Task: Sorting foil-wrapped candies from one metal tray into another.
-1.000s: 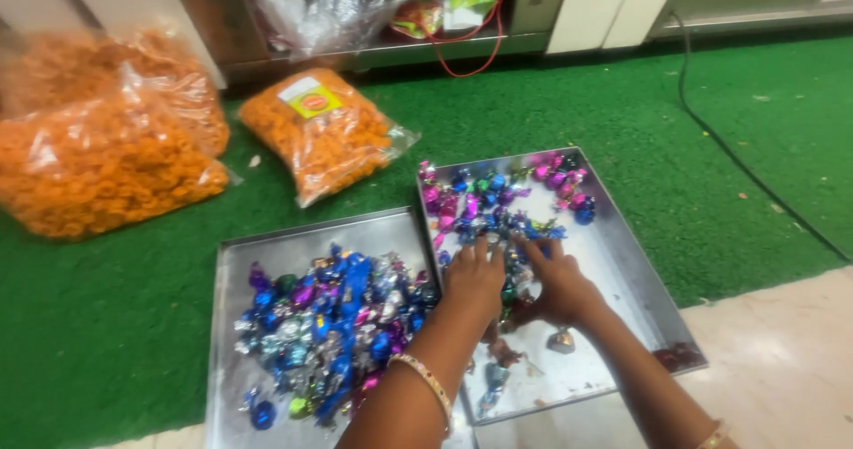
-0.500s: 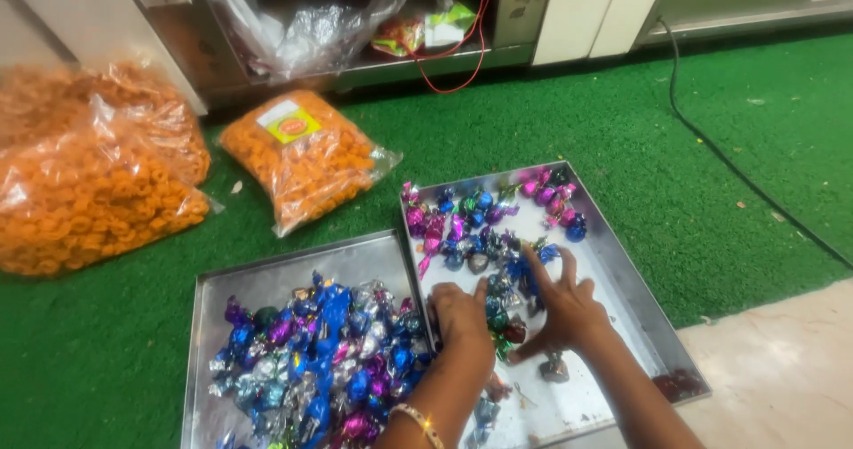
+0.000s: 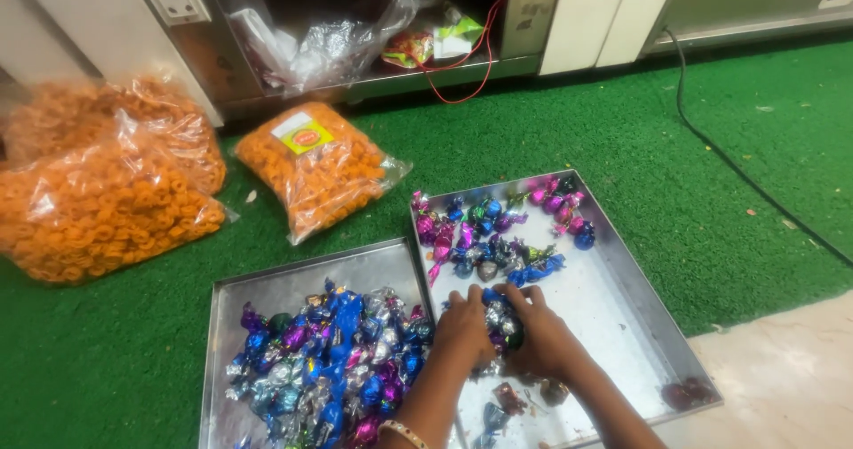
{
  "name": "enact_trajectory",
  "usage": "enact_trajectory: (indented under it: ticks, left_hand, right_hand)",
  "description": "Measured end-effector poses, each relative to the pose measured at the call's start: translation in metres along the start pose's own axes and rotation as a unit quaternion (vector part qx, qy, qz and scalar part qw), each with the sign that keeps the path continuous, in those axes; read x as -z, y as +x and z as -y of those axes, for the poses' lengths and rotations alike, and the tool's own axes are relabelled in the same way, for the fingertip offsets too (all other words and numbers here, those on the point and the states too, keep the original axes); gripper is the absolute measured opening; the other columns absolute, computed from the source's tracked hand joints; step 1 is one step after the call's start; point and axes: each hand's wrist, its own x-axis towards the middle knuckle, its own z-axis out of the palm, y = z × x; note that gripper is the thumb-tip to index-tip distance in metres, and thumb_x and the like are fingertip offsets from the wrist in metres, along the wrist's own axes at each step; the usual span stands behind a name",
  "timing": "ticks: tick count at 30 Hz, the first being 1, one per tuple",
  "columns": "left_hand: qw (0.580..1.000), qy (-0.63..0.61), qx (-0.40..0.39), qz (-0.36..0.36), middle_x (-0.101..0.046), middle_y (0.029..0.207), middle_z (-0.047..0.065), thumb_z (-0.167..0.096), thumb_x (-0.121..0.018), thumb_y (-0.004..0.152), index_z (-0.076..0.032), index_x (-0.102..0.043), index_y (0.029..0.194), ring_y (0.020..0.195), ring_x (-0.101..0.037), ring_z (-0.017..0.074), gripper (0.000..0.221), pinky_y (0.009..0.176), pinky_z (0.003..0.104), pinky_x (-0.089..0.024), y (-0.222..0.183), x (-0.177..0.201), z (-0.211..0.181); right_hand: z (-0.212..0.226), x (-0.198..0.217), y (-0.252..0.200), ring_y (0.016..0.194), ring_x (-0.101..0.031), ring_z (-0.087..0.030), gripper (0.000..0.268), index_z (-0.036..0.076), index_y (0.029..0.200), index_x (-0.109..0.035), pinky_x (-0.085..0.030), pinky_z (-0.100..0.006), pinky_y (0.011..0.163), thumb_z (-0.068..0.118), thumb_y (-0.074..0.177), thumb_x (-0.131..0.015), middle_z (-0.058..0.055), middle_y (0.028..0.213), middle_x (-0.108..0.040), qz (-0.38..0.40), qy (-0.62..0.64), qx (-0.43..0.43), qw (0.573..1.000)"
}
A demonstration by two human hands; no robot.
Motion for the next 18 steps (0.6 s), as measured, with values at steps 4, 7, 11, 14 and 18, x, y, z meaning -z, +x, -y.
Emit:
enact_trajectory:
  ticks: [4, 7, 11, 14, 18]
  left_hand:
    - [1.000, -0.029, -0.004, -0.004, -0.049, 0.138, 0.022, -0.010, -0.089, 0.067, -0.011, -0.033, 0.140, 0.124, -0.058, 0.0436, 0.093, 0.102, 0.044, -0.053, 0.002, 0.000, 0.000]
    - [0.998, -0.064, -0.011, -0.003, -0.053, 0.137, 0.023, -0.016, -0.089, 0.068, -0.008, -0.032, 0.141, 0.126, -0.058, 0.0431, 0.094, 0.106, 0.044, -0.050, 0.015, -0.008, 0.008]
    - [0.992, -0.112, -0.063, -0.005, -0.065, 0.127, 0.023, -0.017, -0.083, 0.063, -0.016, -0.026, 0.155, 0.118, -0.065, 0.0381, 0.108, 0.100, 0.042, -0.053, 0.013, 0.019, 0.013]
    - [0.984, -0.142, -0.100, -0.029, -0.071, 0.117, 0.021, -0.018, -0.082, 0.062, -0.016, -0.039, 0.149, 0.109, -0.071, 0.0353, 0.097, 0.093, 0.042, -0.057, 0.016, 0.038, 0.025]
    - [0.992, -0.085, -0.088, -0.005, -0.071, 0.116, 0.023, -0.014, -0.080, 0.068, -0.011, -0.036, 0.152, 0.102, -0.072, 0.0350, 0.095, 0.085, 0.043, -0.061, 0.001, 0.094, 0.041]
  right_hand:
    - [-0.017, -0.005, 0.009, 0.120, -0.064, -0.035, 0.121, 0.034, 0.146, -0.041, -0.055, -0.043, 0.104, 0.010, 0.043, -0.100, -0.010, 0.134, -0.054, -0.008, 0.039, 0.000, 0.999]
    - [-0.046, -0.010, 0.023, 0.121, -0.060, -0.035, 0.128, 0.032, 0.150, -0.038, -0.051, -0.042, 0.106, 0.012, 0.040, -0.101, -0.010, 0.131, -0.055, -0.012, 0.058, 0.056, 0.997]
    - [-0.042, 0.000, 0.035, 0.122, -0.056, -0.036, 0.121, 0.022, 0.148, -0.038, -0.047, -0.044, 0.106, 0.012, 0.043, -0.099, -0.016, 0.131, -0.056, -0.052, 0.037, 0.173, 0.983]
    - [-0.015, 0.009, 0.036, 0.123, -0.056, -0.035, 0.115, 0.016, 0.146, -0.040, -0.046, -0.044, 0.107, 0.012, 0.046, -0.098, -0.018, 0.131, -0.058, -0.056, 0.016, 0.202, 0.978]
    - [0.037, 0.006, 0.036, 0.125, -0.057, -0.034, 0.119, 0.010, 0.149, -0.036, -0.047, -0.043, 0.107, 0.017, 0.049, -0.099, -0.020, 0.137, -0.055, -0.059, 0.025, 0.224, 0.973]
